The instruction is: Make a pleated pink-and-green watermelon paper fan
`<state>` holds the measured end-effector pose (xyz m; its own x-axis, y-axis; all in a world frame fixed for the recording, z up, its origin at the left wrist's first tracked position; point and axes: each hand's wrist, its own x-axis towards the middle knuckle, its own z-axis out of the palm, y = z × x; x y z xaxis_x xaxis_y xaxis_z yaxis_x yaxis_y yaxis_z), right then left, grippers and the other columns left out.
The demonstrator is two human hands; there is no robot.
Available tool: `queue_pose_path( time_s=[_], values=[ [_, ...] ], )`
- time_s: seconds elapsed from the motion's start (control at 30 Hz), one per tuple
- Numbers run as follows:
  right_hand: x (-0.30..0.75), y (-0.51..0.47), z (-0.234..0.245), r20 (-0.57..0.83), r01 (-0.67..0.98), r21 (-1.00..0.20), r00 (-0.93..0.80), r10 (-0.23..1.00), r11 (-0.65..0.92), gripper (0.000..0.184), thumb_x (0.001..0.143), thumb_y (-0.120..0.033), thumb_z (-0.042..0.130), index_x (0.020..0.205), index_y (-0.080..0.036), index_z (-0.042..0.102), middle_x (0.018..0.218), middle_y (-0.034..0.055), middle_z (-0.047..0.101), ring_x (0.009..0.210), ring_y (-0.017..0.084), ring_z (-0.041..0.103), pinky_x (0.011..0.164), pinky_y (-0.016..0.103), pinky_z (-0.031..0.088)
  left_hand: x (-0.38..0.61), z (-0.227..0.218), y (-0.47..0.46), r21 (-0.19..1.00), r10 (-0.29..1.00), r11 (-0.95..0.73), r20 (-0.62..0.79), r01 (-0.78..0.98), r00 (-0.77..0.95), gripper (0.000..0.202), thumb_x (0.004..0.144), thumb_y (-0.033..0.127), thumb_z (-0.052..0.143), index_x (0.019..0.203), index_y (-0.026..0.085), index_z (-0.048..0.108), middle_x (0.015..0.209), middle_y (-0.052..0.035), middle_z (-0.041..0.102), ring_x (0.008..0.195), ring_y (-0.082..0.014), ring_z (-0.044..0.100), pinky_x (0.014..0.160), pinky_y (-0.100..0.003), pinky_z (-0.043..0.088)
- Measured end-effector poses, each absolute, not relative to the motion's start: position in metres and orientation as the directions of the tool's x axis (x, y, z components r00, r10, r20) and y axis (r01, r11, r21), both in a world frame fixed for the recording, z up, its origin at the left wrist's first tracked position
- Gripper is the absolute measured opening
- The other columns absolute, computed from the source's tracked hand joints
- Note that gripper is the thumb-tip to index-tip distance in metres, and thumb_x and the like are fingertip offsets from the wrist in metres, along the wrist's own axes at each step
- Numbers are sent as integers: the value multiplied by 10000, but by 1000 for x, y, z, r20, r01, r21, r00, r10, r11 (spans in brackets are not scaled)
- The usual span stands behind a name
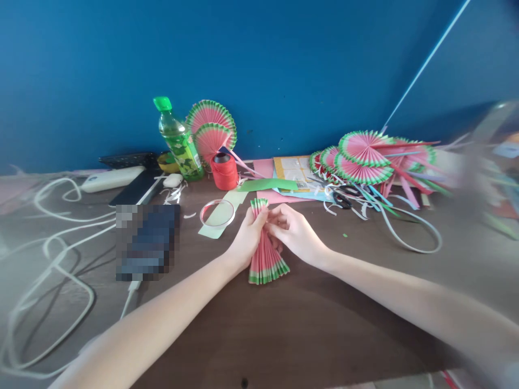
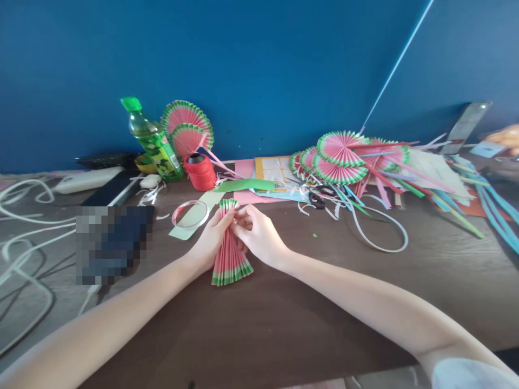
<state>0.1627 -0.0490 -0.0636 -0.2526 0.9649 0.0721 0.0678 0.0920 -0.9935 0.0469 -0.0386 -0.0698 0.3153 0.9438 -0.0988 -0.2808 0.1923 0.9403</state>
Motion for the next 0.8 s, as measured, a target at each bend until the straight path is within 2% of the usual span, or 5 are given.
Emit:
queue_pose_path(
  time_s=[0.23,0.43,0.53,0.63,0.8],
  values=[
    [158,-54,-64,79,-135,-990,-341,937,34,215,760,-247,604,858,-202,418,652,-53,570,526,110,601,512,286,546,47,-70,-40,953,963,160,-93,-257,253,366,773,536,524,915,213,428,372,118,380,241,-65,343,265,-162,274],
    [156,-55,-69,116,-258,-966,-426,897,2,182,797,-172,488,954,-211,404,768,-21,616,610,116,626,580,316,557,48,-68,-41,943,966,194,-136,-271,218,400,738,502,594,993,215,482,464,91,465,245,-29,305,267,-164,189],
    [156,-54,-68,124,-268,-963,-456,881,-4,271,764,-123,483,1012,-210,415,836,-2,627,698,135,644,649,337,559,43,-66,-37,942,953,170,-81,-289,293,413,711,425,654,1036,201,531,588,31,587,344,-61,453,315,-177,263],
    [160,-52,-64,84,-251,-967,-482,872,-46,349,718,-79,452,1049,-190,450,811,2,632,716,146,654,698,350,552,35,-66,-30,930,909,206,-66,-305,412,397,677,319,698,1031,178,589,726,-30,659,577,-138,610,448,-212,420],
    [168,-47,-60,11,-168,-984,-381,925,-57,364,685,-85,406,1020,-158,527,616,-28,593,513,136,622,541,306,529,30,-67,-22,863,888,343,-169,-372,428,495,615,89,659,1095,181,579,782,-23,678,656,-161,638,639,-296,519]
  ],
)
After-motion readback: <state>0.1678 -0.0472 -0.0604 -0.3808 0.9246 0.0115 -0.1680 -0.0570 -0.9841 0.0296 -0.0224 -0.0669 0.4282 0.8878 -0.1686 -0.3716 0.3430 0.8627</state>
